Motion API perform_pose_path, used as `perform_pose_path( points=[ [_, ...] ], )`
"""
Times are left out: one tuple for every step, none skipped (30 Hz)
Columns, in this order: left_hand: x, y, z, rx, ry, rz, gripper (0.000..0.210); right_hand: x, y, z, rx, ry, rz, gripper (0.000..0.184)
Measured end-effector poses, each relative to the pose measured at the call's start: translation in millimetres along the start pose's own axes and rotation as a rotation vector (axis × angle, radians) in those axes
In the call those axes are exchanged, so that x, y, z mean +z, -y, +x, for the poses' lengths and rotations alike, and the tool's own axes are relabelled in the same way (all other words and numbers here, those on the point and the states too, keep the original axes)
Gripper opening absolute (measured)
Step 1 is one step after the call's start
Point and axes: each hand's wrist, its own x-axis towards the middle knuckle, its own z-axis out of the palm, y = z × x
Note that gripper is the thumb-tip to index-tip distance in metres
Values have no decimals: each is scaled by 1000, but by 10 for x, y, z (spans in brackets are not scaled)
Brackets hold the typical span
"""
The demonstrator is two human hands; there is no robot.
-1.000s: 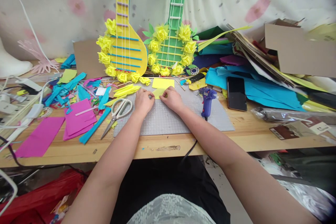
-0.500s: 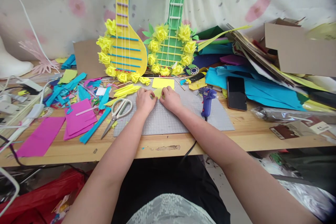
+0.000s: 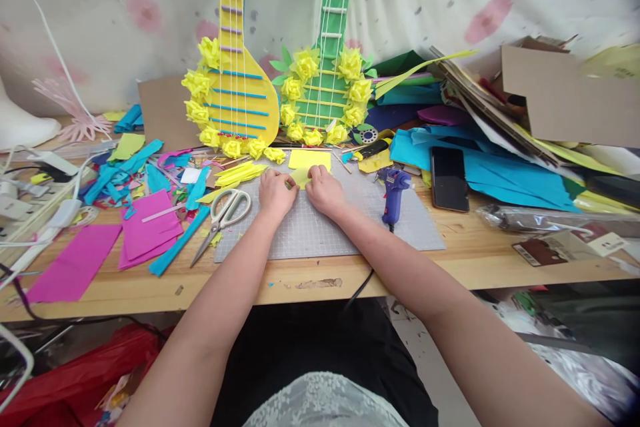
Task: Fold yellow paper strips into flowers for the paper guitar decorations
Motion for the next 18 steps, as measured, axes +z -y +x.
perform_pose_path(
  points=[
    [5,7,3,-1,-1,2,10,-1,10,-7,-9,-2,-6,21],
    [9,12,4,-4,-2,2,11,-1,17,-14,-19,-7,-12,22],
    [10,15,4,-6,-2,-1,11,1,21,-19,-29,-12,-16,25],
    [9,14,2,-6,-1,-2,11,4,22,-24,-37,-17,-19,27],
    [5,11,-1,-6,1,-2,11,7,19,-26,-41,-20,-21,27],
    [-2,4,-5,-5,4,2,11,11,13,-26,-38,-20,-23,26],
    [-10,-5,-10,-5,8,10,10,15,4,-25,-31,-17,-23,25],
    [-19,-16,-16,-5,13,20,10,17,-7,-23,-24,-10,-21,24],
    [-28,-28,-22,-8,17,31,9,18,-20,-20,-16,1,-16,24],
    [-36,-40,-29,-14,21,43,9,18,-32,-16,-8,10,-9,24],
    [-43,-51,-36,-21,25,55,9,16,-43,-13,-1,17,-1,25],
    [-48,-61,-43,-29,27,68,9,14,-51,-10,7,23,8,26],
    [-50,-67,-50,-35,26,81,9,11,-55,-8,17,26,15,26],
    [-49,-71,-55,-38,23,94,11,8,-56,-6,30,27,22,25],
    [-46,-72,-60,-39,19,106,13,5,-53,-6,43,25,28,25],
    [-40,-70,-63,-38,13,115,15,2,-47,-6,53,22,32,24],
    [-32,-65,-64,-36,6,122,17,0,-39,-8,56,22,35,24],
    [-22,-59,-64,-33,-2,126,19,-3,-31,-10,53,22,34,24]
  ],
)
